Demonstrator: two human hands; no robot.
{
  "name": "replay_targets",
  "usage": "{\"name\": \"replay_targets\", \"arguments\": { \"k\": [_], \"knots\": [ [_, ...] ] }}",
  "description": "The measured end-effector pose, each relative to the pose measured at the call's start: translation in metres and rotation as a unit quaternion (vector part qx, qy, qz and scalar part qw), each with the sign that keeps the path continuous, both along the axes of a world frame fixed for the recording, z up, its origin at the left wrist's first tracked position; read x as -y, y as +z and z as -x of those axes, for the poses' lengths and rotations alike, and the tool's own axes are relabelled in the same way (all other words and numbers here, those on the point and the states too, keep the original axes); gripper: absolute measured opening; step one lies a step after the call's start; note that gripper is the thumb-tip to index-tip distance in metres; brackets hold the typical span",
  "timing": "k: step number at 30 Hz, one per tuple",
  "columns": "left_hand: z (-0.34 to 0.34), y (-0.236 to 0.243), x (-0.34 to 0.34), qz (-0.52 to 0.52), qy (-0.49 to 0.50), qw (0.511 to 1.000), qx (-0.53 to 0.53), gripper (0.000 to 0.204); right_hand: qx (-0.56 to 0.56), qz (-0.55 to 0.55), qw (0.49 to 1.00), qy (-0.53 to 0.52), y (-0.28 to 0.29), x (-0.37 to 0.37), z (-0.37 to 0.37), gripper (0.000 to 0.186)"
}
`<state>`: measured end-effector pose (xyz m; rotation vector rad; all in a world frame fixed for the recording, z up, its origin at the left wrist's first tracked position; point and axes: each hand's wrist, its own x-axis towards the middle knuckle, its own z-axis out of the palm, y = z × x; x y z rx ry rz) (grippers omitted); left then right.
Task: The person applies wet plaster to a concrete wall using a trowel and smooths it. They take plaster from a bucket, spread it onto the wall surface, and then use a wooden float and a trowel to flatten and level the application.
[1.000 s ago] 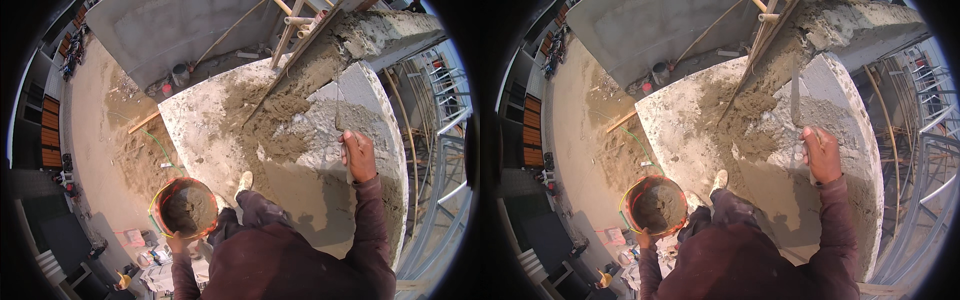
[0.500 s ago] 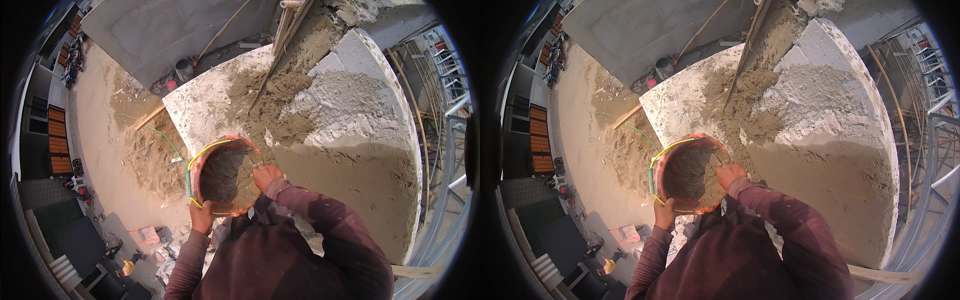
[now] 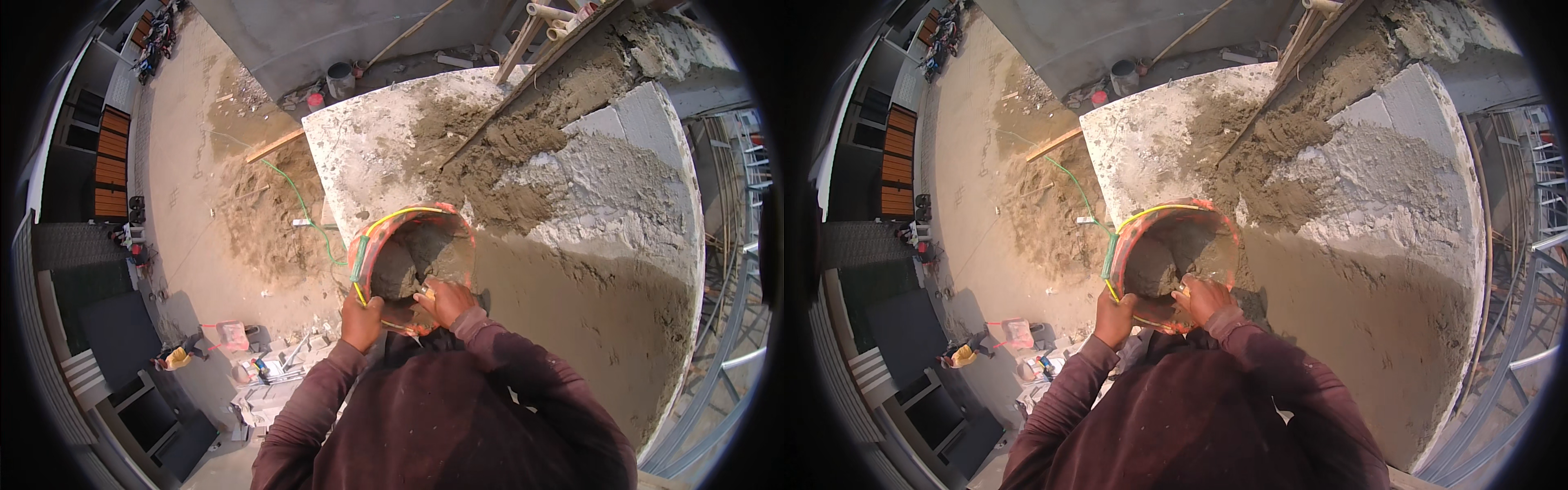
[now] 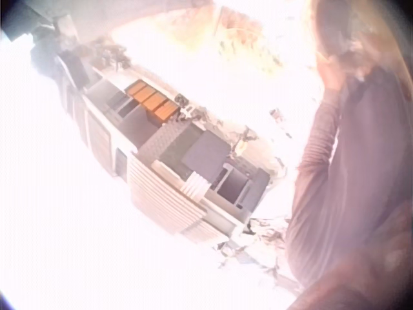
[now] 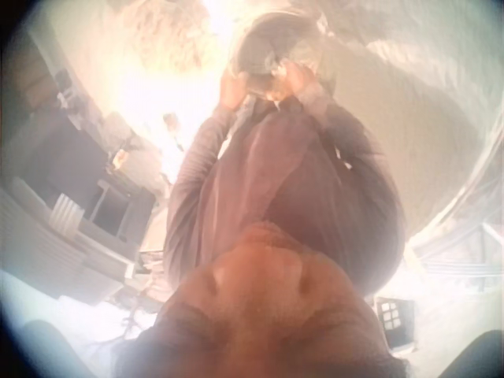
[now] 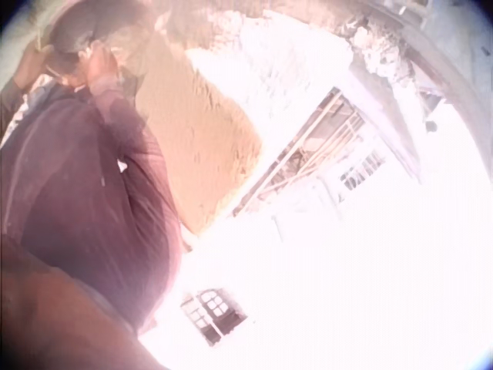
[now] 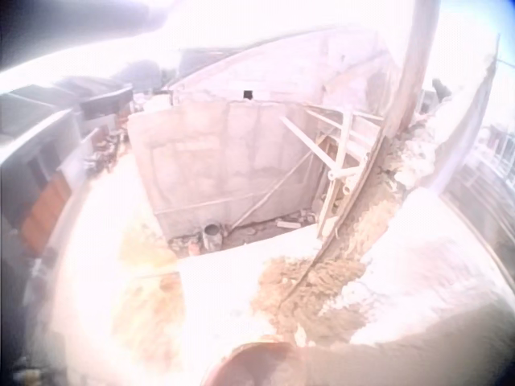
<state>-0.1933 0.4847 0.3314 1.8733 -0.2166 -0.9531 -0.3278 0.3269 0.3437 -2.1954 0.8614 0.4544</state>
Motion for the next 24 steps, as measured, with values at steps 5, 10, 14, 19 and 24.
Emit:
{"name": "replay_targets", "arguments": {
  "k": [5,10,14,19,24],
  "knots": [
    [-0.009,-0.054,-0.043,0.036,0.123,0.989,-0.078,0.019,0.034,0.007,0.998,0.052,0.069,0.026,-0.012,0.043],
    [-0.016,-0.018,-0.052,0.072,0.305,0.930,-0.193,0.026,0.099,-0.127,0.979,0.123,0.120,0.089,-0.033,0.045],
    [-0.024,-0.083,-0.117,-0.049,0.304,0.951,-0.039,0.021,0.013,-0.429,0.902,-0.042,0.127,0.155,-0.032,0.035],
    [-0.040,-0.131,-0.169,-0.091,0.306,0.947,-0.028,0.022,0.062,-0.292,0.876,-0.379,0.108,0.251,0.015,0.038],
    [-0.049,-0.151,-0.199,-0.066,0.307,0.949,-0.017,0.034,0.283,0.010,0.876,-0.390,0.250,0.219,0.045,0.041]
  ]
}}
